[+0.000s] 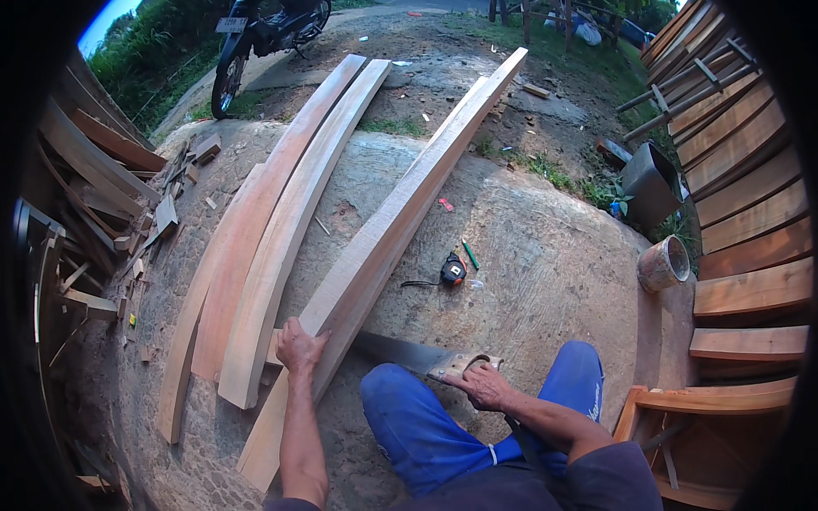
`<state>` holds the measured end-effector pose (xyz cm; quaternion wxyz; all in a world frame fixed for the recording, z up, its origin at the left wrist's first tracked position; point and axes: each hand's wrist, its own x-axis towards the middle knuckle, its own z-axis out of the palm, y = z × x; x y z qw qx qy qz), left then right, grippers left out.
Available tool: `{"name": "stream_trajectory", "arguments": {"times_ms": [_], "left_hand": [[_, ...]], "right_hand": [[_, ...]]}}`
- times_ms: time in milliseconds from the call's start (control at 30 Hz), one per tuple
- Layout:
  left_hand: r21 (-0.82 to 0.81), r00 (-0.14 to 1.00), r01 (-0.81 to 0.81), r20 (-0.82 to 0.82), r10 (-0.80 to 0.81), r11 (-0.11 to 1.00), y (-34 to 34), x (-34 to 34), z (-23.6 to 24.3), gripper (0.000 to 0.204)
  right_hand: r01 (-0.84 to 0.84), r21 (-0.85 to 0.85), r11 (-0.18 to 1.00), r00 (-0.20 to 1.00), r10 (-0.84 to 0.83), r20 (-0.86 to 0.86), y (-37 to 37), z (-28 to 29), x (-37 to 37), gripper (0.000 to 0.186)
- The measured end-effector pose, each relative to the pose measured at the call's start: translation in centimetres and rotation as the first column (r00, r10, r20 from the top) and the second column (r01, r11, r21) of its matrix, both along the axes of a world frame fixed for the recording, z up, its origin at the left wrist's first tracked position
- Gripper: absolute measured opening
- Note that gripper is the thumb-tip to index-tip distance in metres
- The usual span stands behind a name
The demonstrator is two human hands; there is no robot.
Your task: The person measures and marks wooden planks with a tape measure and pencil, then uses a hand saw to cut the planks to size. The person repeats this process for multiple planks, stacking the cut pieces aside.
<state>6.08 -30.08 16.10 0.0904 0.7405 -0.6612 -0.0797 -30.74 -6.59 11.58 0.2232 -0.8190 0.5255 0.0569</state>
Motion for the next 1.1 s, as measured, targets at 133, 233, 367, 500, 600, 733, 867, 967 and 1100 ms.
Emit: {"name": "stream_trajectory", "arguments": {"times_ms": [133,233,367,500,600,733,867,967,1100], "left_hand": [[0.019,0.999,-0.006,-0.035,0.007,1.0,0.1,0.0,0.4,0.066],[0.049,1.0,0.017,-0.012,-0.017,0.999,0.2,-0.2,1.3,0.066],[0.14,1.0,0.012,-0.014,-0.01,0.99,0.5,-0.7,2.3,0.069],[0.237,0.998,-0.042,-0.043,0.053,0.971,0.6,-0.7,2.5,0.074],[0.271,0.996,-0.037,-0.062,0.056,0.962,0.0,0.0,2.4,0.079],[0.333,0.995,-0.014,-0.085,0.044,0.943,-1.0,0.5,2.5,0.086],[0.36,0.992,-0.03,-0.107,0.073,0.933,-1.9,0.8,2.8,0.089],[0.373,0.988,-0.063,-0.108,0.111,0.926,-2.1,1.1,2.9,0.093],[0.373,0.984,-0.066,-0.129,0.122,0.925,-2.3,1.4,2.7,0.098]], "right_hand": [[-0.046,-0.018,0.999,0.999,0.046,-0.005,0.1,6.2,-3.7,0.076],[0.029,0.003,1.0,0.999,-0.029,0.039,2.3,10.7,-6.6,0.072],[0.316,0.119,0.941,0.882,-0.338,0.329,6.5,16.0,-9.3,0.063],[0.338,0.279,0.899,0.499,-0.423,0.757,10.2,19.5,-9.5,0.059],[0.388,-0.094,0.917,0.469,-0.109,0.876,9.9,19.3,-7.7,0.068],[0.363,-0.36,0.86,0.591,0.085,0.802,4.5,15.9,-3.8,0.093],[0.559,-0.075,0.825,0.368,-0.167,0.915,-0.5,13.6,0.6,0.055],[0.544,-0.022,0.839,0.33,-0.189,0.925,-2.8,12.6,2.9,0.055],[0.495,-0.038,0.868,0.379,-0.176,0.908,-4.1,11.3,4.3,0.054]]}}
